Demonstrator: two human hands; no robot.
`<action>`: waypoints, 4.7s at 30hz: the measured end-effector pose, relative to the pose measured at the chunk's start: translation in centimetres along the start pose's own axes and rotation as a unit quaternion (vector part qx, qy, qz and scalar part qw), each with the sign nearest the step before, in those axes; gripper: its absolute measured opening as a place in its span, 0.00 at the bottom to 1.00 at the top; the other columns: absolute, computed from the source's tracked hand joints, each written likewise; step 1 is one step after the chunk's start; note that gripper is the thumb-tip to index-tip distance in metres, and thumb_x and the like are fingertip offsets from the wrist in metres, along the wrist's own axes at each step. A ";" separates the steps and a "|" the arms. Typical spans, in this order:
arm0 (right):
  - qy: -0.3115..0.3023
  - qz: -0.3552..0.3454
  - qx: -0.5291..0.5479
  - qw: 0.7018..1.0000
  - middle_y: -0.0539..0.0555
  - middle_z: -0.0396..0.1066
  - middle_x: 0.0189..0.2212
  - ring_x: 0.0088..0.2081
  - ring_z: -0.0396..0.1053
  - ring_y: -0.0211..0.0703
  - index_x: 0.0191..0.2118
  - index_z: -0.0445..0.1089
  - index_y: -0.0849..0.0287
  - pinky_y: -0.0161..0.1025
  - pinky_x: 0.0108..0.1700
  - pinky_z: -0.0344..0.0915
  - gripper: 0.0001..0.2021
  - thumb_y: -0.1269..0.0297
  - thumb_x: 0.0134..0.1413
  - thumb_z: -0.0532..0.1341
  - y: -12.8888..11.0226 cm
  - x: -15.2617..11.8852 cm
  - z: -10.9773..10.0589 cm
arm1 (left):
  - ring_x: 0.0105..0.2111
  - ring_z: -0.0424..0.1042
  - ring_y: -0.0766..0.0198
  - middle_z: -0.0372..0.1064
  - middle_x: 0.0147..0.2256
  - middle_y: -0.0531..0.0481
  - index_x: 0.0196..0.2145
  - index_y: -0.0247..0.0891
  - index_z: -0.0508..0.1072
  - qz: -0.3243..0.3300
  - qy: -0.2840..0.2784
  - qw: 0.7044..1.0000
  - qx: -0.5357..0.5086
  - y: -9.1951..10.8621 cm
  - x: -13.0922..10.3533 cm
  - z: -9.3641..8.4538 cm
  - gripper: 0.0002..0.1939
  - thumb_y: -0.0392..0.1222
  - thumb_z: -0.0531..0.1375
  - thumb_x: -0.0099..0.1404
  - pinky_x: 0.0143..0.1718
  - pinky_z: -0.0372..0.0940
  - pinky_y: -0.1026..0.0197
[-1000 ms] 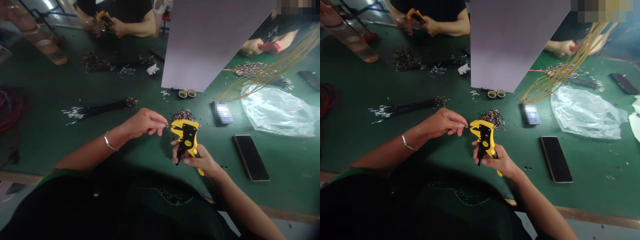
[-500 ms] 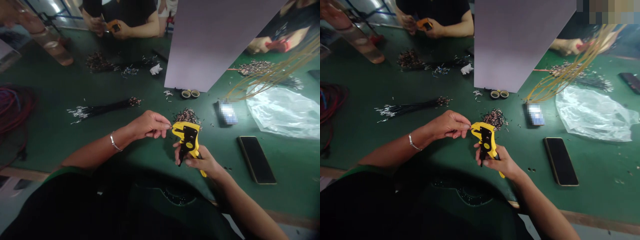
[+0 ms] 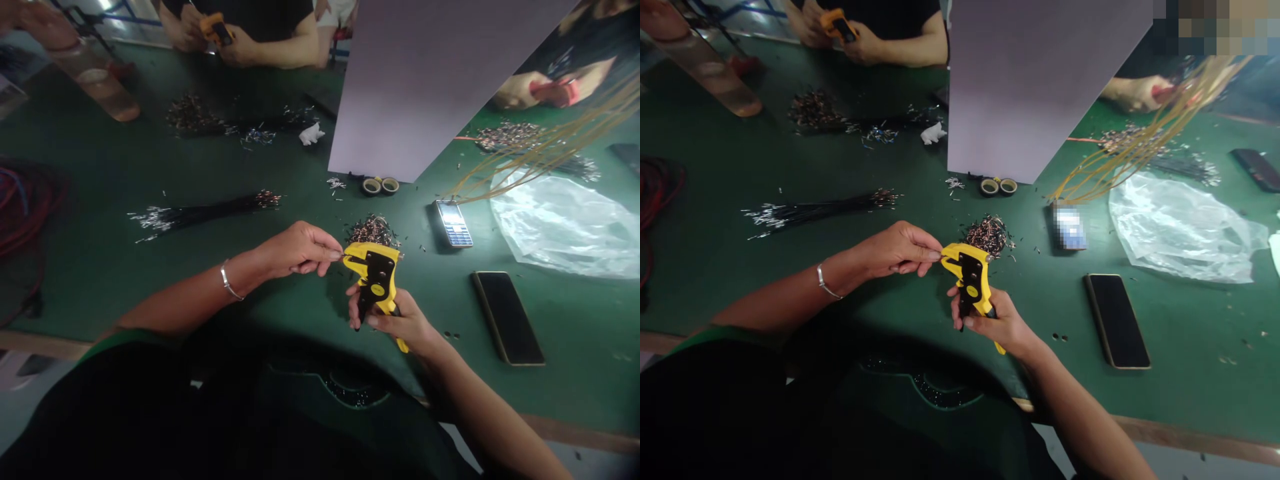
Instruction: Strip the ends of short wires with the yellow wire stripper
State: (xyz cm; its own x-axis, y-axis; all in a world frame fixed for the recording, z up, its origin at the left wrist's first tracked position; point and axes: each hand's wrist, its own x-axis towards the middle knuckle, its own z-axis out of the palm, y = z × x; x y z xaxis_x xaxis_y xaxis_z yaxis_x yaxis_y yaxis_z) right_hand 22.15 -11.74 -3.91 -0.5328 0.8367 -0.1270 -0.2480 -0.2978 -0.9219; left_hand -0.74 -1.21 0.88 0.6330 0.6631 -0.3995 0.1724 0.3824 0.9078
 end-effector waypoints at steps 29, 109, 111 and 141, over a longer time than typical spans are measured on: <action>0.049 0.018 0.050 0.997 0.49 0.67 0.24 0.22 0.64 0.37 0.36 0.70 0.61 0.40 0.24 0.66 0.09 0.66 0.50 0.69 1.0 -0.1 0.5 | 0.12 0.53 0.78 0.67 0.15 0.54 0.31 0.31 0.81 0.029 0.059 0.996 0.067 -0.2 0.4 0.0 0.05 0.32 0.65 0.55 0.14 0.45 0.70; -0.013 -0.008 0.144 0.990 0.52 0.68 0.29 0.29 0.66 0.43 0.39 0.69 0.61 0.45 0.32 0.66 0.11 0.68 0.47 0.67 1.6 0.6 0.7 | 0.32 0.74 0.67 0.78 0.32 0.50 0.29 0.39 0.81 0.253 0.208 0.933 0.146 -2.4 0.8 1.6 0.02 0.35 0.67 0.56 0.36 0.69 0.64; -0.011 -0.008 0.145 0.989 0.52 0.68 0.29 0.29 0.66 0.42 0.39 0.69 0.61 0.44 0.32 0.66 0.11 0.68 0.47 0.67 1.5 0.6 0.8 | 0.32 0.74 0.67 0.78 0.32 0.49 0.29 0.39 0.81 0.257 0.211 0.932 0.145 -2.6 0.9 1.6 0.02 0.35 0.67 0.57 0.36 0.69 0.63; -0.024 -0.012 0.092 0.995 0.53 0.70 0.31 0.32 0.68 0.45 0.44 0.68 0.60 0.49 0.38 0.67 0.17 0.64 0.47 0.69 1.8 0.8 0.4 | 0.31 0.75 0.67 0.78 0.32 0.50 0.28 0.40 0.80 0.306 0.212 0.902 0.217 -2.7 0.6 1.7 0.03 0.34 0.66 0.58 0.38 0.71 0.64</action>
State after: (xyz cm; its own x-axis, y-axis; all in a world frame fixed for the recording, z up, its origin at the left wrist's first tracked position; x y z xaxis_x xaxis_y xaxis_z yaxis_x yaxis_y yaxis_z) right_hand 20.93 -11.86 -5.55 -0.5612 0.8234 -0.0840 -0.4025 -0.3602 -0.8416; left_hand 0.44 -2.88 -1.58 0.3807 0.8862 0.2640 0.2263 -0.3661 0.9026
